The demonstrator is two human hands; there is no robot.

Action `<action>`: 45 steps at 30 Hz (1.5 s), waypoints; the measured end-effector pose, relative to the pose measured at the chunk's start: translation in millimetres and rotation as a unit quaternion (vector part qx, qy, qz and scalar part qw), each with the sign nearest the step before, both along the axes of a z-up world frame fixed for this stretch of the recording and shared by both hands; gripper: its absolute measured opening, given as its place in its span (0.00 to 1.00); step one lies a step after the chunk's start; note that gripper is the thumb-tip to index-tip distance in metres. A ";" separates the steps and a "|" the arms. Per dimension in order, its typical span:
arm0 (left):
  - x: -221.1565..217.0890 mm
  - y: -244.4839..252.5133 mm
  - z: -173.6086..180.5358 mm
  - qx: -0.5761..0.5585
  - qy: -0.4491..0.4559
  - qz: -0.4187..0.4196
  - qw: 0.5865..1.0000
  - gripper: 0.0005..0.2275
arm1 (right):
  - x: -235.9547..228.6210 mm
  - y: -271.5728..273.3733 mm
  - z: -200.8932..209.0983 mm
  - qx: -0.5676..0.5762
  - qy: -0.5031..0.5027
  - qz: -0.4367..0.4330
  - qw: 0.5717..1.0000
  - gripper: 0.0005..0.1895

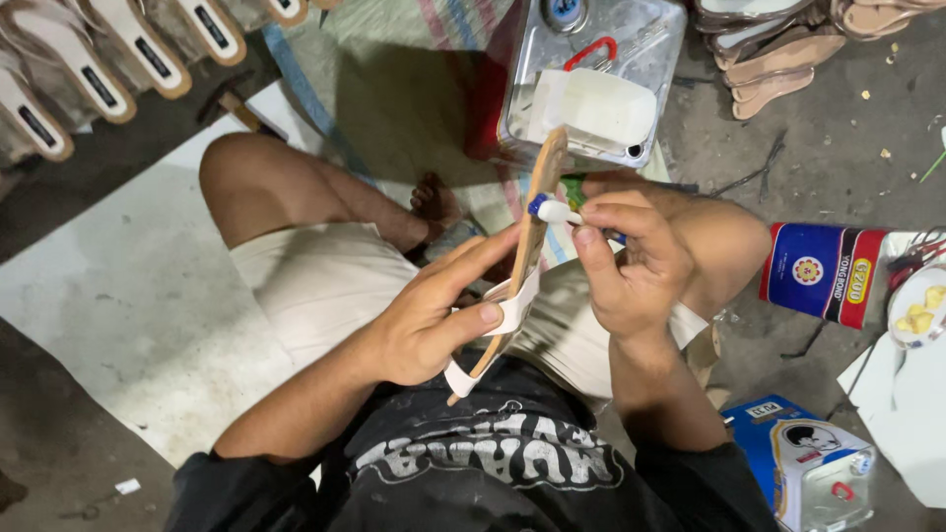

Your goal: The person sits on the floor and paints the white straps of wooden sandals using a toothbrush dipped in white paint. They repeatedly pick up sandals from a pile, apply paint to the straps, and place them back down.

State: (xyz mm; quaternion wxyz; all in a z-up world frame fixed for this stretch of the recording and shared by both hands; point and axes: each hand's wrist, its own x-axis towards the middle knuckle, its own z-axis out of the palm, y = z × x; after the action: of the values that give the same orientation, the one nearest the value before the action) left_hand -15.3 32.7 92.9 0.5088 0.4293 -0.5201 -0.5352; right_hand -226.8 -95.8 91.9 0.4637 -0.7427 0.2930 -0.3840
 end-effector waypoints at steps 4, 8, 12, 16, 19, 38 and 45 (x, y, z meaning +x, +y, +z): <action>-2.9 2.3 3.3 0.005 0.085 -0.001 0.996 0.30 | -7.9 2.2 -2.2 -0.006 0.022 0.011 1.000 0.07; -3.3 2.6 5.7 0.045 0.144 -0.012 0.988 0.31 | -15.9 4.6 -5.3 -0.004 0.022 0.025 0.999 0.07; 0.1 1.4 9.3 0.006 0.138 -0.005 0.990 0.30 | -22.5 6.8 -6.9 -0.004 0.029 0.048 0.998 0.08; 1.1 1.6 12.5 0.024 0.157 -0.012 0.987 0.29 | -28.0 6.9 -5.0 -0.011 0.041 0.063 0.997 0.08; 0.4 2.4 11.0 0.051 0.164 -0.016 0.985 0.31 | -27.9 6.7 -5.8 -0.009 0.042 0.067 0.997 0.09; -15.5 10.5 -83.1 0.223 0.335 0.055 0.914 0.11 | -5.3 -161.3 -67.6 -0.406 0.496 -0.048 0.766 0.05; -12.4 13.3 -84.0 0.197 0.314 0.107 0.923 0.12 | -36.9 -144.4 -40.3 -0.376 0.479 -0.010 0.793 0.07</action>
State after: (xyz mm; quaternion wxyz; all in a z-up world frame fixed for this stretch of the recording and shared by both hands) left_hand -27.7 46.0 9.0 0.6053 0.3841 -0.1690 -0.6764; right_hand -263.8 -240.2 51.7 -0.0558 -0.9444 0.3177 -0.0641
